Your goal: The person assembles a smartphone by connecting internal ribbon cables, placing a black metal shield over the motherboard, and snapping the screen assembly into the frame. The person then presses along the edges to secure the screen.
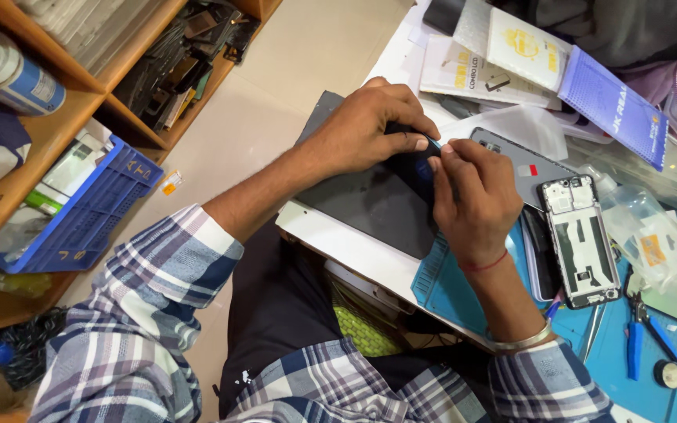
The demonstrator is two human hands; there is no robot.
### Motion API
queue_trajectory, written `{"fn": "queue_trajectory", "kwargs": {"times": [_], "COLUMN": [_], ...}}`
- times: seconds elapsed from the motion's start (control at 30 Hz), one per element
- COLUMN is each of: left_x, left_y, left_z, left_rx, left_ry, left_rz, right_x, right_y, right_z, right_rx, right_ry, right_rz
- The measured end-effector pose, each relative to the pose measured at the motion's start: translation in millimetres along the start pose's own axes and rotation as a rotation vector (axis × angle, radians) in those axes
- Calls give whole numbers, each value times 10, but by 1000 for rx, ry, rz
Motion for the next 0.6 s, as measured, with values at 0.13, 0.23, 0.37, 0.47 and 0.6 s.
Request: {"fn": "queue_trajectory", "kwargs": {"times": [0.13,0.23,0.37,0.47,0.6], "left_x": [37,63,35,37,46], "left_y": [-38,-52,-46,-64,-58], "left_z": [38,25,66,88,67], "left_rx": [10,24,62,51,44], "left_ry": [70,93,108,88,85], "left_rz": [3,20,25,4,-10], "right_x": [68,76,-24,9,29], "right_y": [3,-51,82,165,117], "right_z": [-45,-53,-46,-14,-7], "right_rx": [-33,-107,4,105,63], "right_ry": [-37,-73,-86,-85,-44], "right_rz": [-4,-3,-136,-209,-154]}}
Point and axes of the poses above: each hand's wrist, its own z-axis away from the middle knuckle, its own x-axis out of the palm, y = z × x, the point moved 8 cm from there along -z, towards the middle knuckle
